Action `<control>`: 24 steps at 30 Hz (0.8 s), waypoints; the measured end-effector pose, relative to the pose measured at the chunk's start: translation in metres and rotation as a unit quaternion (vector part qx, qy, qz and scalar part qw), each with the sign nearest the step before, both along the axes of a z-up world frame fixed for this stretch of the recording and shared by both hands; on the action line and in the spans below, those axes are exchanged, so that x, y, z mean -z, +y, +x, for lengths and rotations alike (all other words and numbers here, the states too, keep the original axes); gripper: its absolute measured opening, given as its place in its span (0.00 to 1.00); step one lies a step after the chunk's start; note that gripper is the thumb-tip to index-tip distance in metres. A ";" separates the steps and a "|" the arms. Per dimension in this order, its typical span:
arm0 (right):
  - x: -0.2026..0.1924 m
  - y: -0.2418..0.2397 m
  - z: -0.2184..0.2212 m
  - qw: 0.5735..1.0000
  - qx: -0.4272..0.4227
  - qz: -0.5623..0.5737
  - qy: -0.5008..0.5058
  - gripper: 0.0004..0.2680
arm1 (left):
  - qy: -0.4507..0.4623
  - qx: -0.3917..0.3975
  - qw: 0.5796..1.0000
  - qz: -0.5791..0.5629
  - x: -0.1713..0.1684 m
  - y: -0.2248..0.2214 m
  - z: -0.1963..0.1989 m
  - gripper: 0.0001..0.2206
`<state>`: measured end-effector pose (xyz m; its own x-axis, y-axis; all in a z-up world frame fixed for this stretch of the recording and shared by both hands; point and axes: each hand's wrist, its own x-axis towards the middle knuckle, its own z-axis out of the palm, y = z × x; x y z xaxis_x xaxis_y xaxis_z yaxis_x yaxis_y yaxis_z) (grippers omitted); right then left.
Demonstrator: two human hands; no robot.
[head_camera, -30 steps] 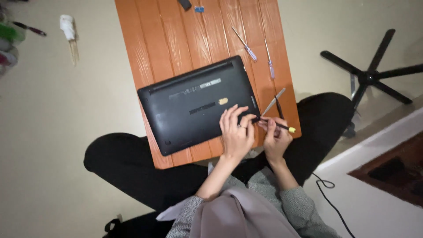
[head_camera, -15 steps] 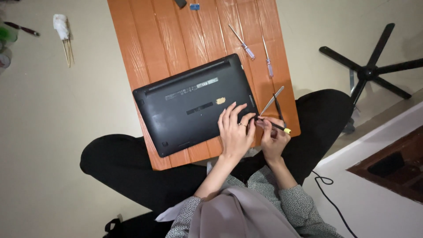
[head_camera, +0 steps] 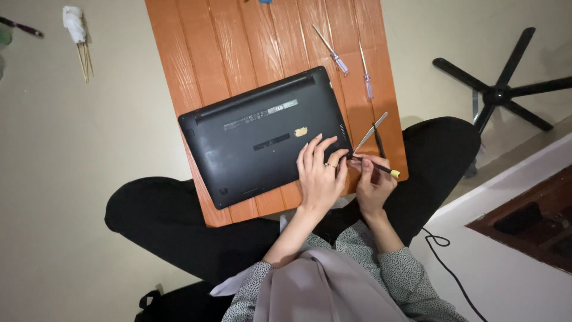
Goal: A person uses a screwdriver to remove the back panel screws from a laptop on a small table.
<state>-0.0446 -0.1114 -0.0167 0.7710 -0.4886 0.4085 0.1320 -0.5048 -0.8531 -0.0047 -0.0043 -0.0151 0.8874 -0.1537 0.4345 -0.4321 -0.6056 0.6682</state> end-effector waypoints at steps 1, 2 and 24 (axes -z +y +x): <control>-0.001 0.001 0.000 1.000 -0.002 0.001 0.001 0.05 | 0.001 -0.002 1.000 0.001 -0.001 0.001 0.000 0.07; -0.001 0.001 0.000 1.000 -0.004 -0.001 0.003 0.05 | 0.000 -0.001 1.000 -0.003 -0.001 0.001 0.000 0.07; -0.016 -0.056 0.007 0.962 -0.173 -0.160 0.137 0.06 | 0.007 0.003 1.000 -0.005 0.005 0.000 -0.001 0.07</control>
